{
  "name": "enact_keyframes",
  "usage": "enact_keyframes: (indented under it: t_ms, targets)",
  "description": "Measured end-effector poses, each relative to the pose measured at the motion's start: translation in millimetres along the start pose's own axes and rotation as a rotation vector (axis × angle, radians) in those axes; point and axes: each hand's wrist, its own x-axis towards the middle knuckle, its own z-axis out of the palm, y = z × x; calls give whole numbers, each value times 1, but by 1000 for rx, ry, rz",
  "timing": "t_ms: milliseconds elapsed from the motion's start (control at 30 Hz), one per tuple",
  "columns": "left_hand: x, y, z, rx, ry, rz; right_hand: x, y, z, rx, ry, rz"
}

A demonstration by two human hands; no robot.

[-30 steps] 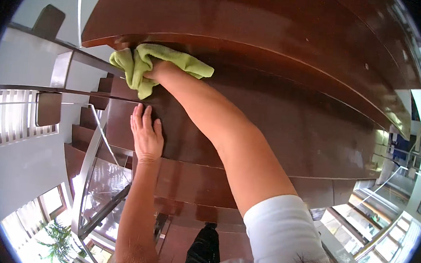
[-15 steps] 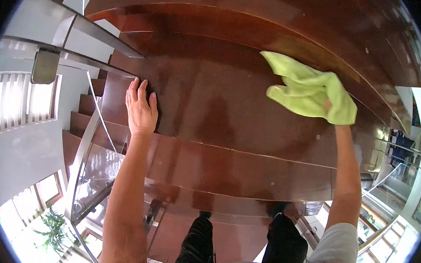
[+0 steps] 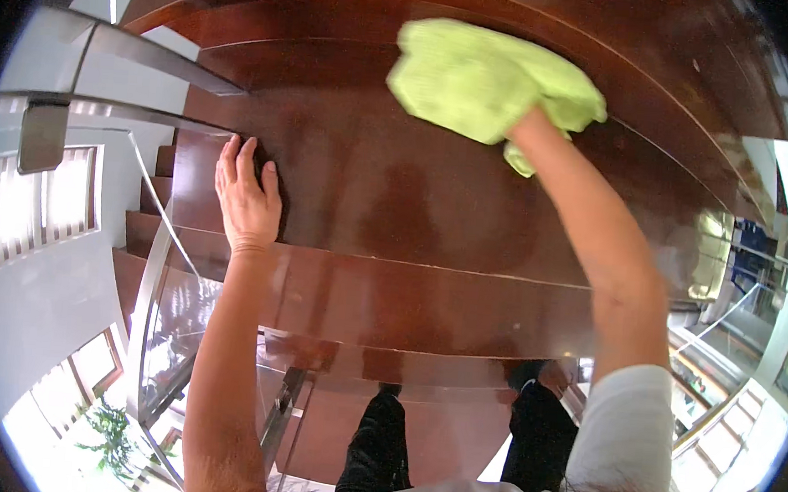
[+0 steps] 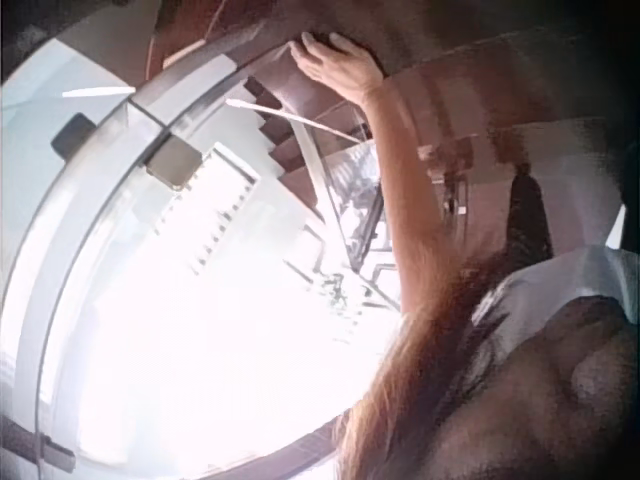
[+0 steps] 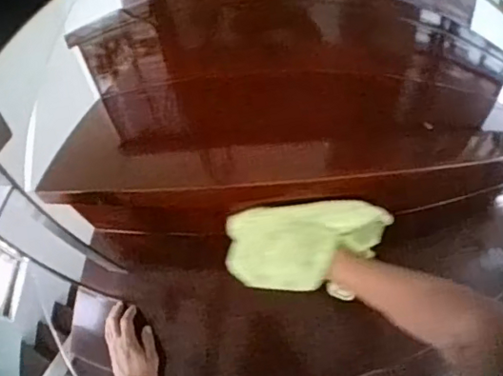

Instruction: The person wipes the wooden steps and glass railing of a staircase with a yellow cloth and a green cloth.

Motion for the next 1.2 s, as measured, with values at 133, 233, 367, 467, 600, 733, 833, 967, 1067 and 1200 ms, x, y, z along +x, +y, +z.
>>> enact_keyframes:
  t_ms: [133,233,367,467,600,733,833,967,1067,1200]
  targets:
    - [2,7,-3,1,-29,-34,61,-24,97,-1333,-336,-563]
    - [-1,-4,-4,7,-32,-30,77,-20,152,-1031,-38,-666]
    - [6,9,9,-22,-28,44,96,14,103,-843,237,-736]
    - [1,-4,2,-43,-24,39,50,12,35,-591,129,-794]
    - [-4,-14,8,-4,-11,70,-58,-14,-101,-1462,265,-772]
    - [-4,-18,9,-18,-15,72,-167,-3,-239,-1597,443,-599]
    - [-1,-14,12,79,32,91,-228,7,-313,-1617,611,-391]
    - [-14,18,7,324,288,92,-265,18,-334,-1532,814,-209]
    - [-23,117,34,-46,350,-105,-249,21,-270,-1371,793,-340]
    - [-31,183,56,-117,226,-409,-182,3,-110,-1001,373,-568]
